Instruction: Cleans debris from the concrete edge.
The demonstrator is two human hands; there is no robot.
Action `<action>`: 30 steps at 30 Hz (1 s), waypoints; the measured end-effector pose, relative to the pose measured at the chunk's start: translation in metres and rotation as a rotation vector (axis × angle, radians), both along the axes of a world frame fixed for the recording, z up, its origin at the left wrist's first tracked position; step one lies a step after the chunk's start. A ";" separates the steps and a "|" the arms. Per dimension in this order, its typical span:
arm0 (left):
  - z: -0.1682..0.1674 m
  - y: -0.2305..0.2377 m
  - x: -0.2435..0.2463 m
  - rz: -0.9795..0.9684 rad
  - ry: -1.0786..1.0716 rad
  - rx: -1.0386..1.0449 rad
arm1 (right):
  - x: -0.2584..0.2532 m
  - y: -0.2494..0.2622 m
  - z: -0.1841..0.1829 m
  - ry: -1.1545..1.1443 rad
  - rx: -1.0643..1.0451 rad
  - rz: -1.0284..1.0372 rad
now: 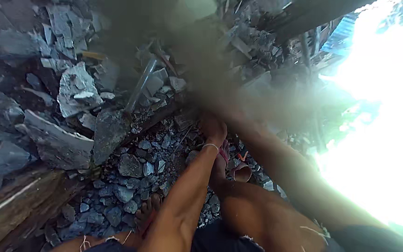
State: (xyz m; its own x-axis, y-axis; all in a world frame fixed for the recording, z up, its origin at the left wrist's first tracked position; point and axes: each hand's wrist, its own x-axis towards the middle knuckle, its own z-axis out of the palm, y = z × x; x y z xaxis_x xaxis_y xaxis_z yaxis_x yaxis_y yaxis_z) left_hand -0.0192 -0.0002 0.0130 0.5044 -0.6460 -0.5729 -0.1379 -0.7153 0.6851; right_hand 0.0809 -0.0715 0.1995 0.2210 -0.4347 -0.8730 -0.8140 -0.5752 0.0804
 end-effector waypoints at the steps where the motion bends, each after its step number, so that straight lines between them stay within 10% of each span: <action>1: -0.004 -0.003 -0.006 0.034 0.005 -0.044 | -0.047 -0.001 -0.094 -0.389 -0.256 0.099; 3: -0.011 0.001 -0.016 0.104 0.047 -0.093 | -0.060 -0.030 -0.175 -0.417 -0.140 0.090; 7: -0.016 0.016 -0.023 0.348 0.293 -0.319 | -0.063 -0.016 -0.161 -0.506 -0.197 -0.042; 17: 0.032 0.043 0.083 -0.239 -0.021 0.196 | -0.083 -0.003 -0.190 -0.635 -0.050 -0.555; 23: -0.006 0.019 0.127 -0.660 -0.531 -0.110 | -0.094 0.025 -0.205 -0.771 -0.042 -0.722; 30: 0.000 -0.010 0.124 -1.066 -0.680 0.070 | -0.113 0.035 -0.208 -0.845 -0.038 -0.673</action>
